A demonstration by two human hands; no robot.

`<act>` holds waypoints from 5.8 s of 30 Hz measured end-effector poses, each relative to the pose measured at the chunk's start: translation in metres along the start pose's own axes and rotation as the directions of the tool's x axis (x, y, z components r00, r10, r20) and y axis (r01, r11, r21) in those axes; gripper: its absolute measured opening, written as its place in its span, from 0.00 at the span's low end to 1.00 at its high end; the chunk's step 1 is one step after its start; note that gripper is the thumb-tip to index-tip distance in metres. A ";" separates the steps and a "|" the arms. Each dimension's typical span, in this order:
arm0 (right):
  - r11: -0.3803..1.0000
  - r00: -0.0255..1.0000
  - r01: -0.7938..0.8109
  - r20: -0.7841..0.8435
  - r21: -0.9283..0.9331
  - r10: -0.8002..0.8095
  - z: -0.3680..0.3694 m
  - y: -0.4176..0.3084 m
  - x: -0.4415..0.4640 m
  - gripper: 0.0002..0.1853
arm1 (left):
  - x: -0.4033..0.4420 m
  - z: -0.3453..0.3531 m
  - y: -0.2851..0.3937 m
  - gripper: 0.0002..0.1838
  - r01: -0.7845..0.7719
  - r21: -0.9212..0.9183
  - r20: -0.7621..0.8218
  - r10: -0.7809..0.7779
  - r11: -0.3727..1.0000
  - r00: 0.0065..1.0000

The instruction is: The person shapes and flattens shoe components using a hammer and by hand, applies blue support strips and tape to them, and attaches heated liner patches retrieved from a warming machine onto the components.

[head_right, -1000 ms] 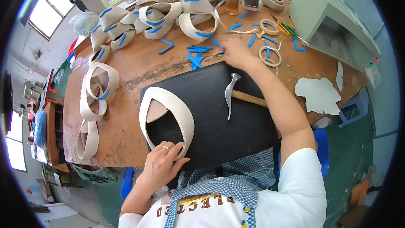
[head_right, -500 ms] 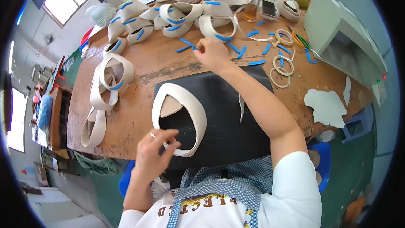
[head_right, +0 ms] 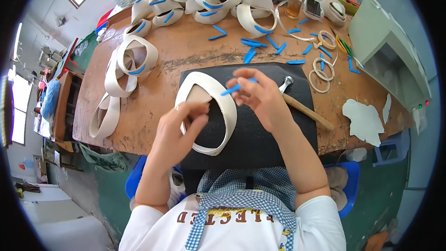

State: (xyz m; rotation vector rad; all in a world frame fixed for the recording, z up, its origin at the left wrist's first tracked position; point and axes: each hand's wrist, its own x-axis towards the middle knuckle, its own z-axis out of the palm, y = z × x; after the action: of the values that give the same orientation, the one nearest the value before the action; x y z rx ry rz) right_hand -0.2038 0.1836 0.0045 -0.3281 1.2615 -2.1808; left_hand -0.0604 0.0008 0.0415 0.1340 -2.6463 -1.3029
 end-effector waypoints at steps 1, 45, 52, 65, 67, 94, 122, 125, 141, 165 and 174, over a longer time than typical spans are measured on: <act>0.997 0.999 0.022 -0.046 -0.078 -0.025 -0.010 0.007 -0.007 0.12 | -0.012 -0.006 0.006 0.16 -0.062 0.096 0.028 0.060 0.993 0.998; 0.859 0.950 0.288 0.236 -0.423 -0.203 0.063 0.010 -0.021 0.06 | -0.007 -0.024 -0.008 0.20 -0.060 -0.120 -0.057 0.053 0.991 0.997; 0.849 0.947 0.294 0.256 -0.438 -0.196 0.060 0.012 -0.018 0.06 | -0.006 -0.024 -0.008 0.20 -0.044 -0.110 -0.040 0.039 0.993 0.998; 0.888 0.958 0.248 0.233 -0.388 -0.166 0.064 0.012 -0.019 0.07 | -0.005 -0.033 -0.013 0.14 -0.010 -0.242 -0.002 0.010 0.970 1.000; 0.918 0.968 0.212 0.198 -0.334 -0.152 0.065 0.009 -0.020 0.07 | -0.004 -0.031 -0.018 0.14 -0.031 -0.262 -0.025 0.025 0.965 0.999; 0.348 0.743 0.571 0.289 -0.743 -0.604 0.046 0.004 -0.020 0.18 | 0.028 -0.061 -0.052 0.15 -0.493 0.225 -0.110 0.525 0.840 0.844; -0.134 0.611 0.731 0.729 -0.669 -0.309 0.144 0.086 0.135 0.35 | -0.043 -0.110 -0.075 0.11 -0.083 0.708 -0.046 0.163 0.701 0.985; -0.057 0.767 0.641 0.641 -0.766 0.003 0.137 0.089 0.146 0.28 | -0.078 -0.112 -0.073 0.11 -0.049 0.657 0.008 0.058 0.752 0.998; -0.551 0.524 0.586 0.797 -0.594 -0.301 0.162 0.114 0.221 0.19 | -0.109 -0.071 -0.076 0.14 -0.044 0.592 0.121 -0.034 0.805 0.992; -0.513 0.638 0.187 0.500 -0.838 -0.585 -0.070 -0.009 0.164 0.04 | -0.044 -0.005 -0.039 0.18 -0.235 0.225 0.009 0.239 0.945 0.971; 0.192 0.717 0.459 0.234 -0.867 -0.657 0.015 -0.005 0.037 0.07 | 0.041 0.034 -0.018 0.15 -0.135 0.038 -0.465 0.137 0.990 0.875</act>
State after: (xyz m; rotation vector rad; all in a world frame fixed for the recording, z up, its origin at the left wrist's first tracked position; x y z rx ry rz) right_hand -0.2277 0.1523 0.0139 -1.2245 2.7575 -1.7853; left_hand -0.1081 0.0100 0.0123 0.2265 -2.2038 -1.0587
